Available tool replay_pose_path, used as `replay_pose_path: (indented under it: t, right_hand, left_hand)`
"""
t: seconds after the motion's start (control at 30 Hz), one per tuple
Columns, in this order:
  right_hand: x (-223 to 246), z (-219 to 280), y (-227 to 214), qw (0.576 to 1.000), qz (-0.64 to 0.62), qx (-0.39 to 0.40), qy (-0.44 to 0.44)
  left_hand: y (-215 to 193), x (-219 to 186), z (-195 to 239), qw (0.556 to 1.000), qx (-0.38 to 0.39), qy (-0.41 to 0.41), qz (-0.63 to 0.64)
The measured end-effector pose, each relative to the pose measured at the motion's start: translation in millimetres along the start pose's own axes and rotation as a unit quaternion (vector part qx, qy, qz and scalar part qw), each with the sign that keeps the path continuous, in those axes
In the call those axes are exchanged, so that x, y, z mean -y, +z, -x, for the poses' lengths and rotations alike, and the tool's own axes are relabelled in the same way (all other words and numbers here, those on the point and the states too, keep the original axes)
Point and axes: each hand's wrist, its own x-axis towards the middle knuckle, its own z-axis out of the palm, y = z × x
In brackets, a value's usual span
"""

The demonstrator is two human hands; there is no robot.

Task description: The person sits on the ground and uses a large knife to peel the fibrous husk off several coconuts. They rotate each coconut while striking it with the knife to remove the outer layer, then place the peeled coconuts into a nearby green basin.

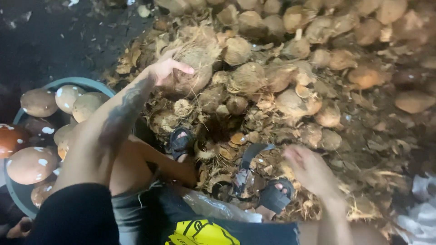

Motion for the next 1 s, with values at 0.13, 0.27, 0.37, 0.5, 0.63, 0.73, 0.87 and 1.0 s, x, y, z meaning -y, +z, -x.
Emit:
replay_pose_path:
  t: [0.13,0.27,0.37,0.5,0.63,0.73,0.87,1.0]
  right_hand:
    - [45,5,15,0.932,-0.319,-0.126,-0.114]
    - [71,-1,29,0.858,-0.475,-0.142,-0.133]
    - [78,-11,38,0.840,-0.495,-0.151,-0.161]
    - [76,-20,55,0.788,-0.564,-0.212,-0.130]
    - [62,-41,71,0.751,-0.585,-0.286,-0.112]
    - [82,-29,65,0.732,-0.604,-0.308,-0.066]
    - [76,-33,59,0.725,-0.600,-0.335,-0.045]
    - [83,-26,51,0.722,-0.598,-0.340,-0.073]
  left_hand:
    - [70,-62,72,0.986,0.057,0.139,0.078]
    - [111,-65,106,0.932,0.194,0.305,-0.031]
    - [146,-67,146,0.914,0.211,0.346,-0.035]
    - [180,-51,169,0.904,0.197,0.377,-0.053]
    - [195,-41,187,0.897,0.114,0.417,-0.096]
    - [213,-19,189,0.898,0.067,0.418,-0.120]
    - [224,-22,203,0.904,0.046,0.406,-0.123]
    - [216,-16,193,0.914,0.122,0.386,0.014]
